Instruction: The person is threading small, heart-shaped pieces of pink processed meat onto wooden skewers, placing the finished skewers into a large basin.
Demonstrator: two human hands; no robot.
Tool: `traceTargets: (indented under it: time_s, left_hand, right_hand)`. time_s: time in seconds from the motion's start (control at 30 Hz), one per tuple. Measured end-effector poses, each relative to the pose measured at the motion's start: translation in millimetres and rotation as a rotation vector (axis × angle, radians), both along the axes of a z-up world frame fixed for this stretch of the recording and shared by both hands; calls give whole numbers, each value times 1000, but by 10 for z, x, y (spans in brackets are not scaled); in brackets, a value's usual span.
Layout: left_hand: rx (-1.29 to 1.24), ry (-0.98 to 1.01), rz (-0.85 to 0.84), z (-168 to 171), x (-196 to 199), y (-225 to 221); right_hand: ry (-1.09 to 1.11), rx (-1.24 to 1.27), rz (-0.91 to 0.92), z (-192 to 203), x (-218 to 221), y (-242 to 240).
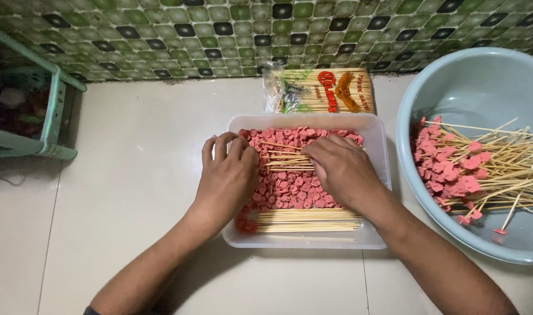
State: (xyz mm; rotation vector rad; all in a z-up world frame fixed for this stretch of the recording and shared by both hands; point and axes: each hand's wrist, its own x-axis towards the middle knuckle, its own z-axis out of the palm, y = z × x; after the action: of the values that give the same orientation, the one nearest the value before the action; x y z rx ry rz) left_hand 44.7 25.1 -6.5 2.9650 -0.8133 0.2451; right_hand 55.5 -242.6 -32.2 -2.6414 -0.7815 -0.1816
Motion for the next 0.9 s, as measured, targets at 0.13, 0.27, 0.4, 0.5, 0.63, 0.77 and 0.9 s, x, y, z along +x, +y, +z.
traceTargets:
  time_s: [0.13, 0.27, 0.4, 0.5, 0.63, 0.77, 0.9]
  left_hand:
    - [-20, -5, 0, 75, -35, -4]
    - [-103, 12, -70, 221, -142, -62]
    - [-172, 104, -245, -56, -260, -135]
    - [-100, 144, -360, -382, -298, -182]
    - [-41, 179, -369, -333, -301, -186]
    - [60, 292, -326, -145, -313, -226]
    - [172, 396, -334, -174, -307, -222]
  right_hand:
    - [-65, 20, -8, 216, -77, 21]
    - [-57, 27, 8, 293, -161, 31]
    - [114, -80, 172, 416, -332, 86]
    - [260, -136, 269, 86, -344, 109]
    - [332, -168, 299, -63, -327, 151]
    - [284, -152, 303, -65, -315, 127]
    - [403, -200, 361, -104, -346, 174]
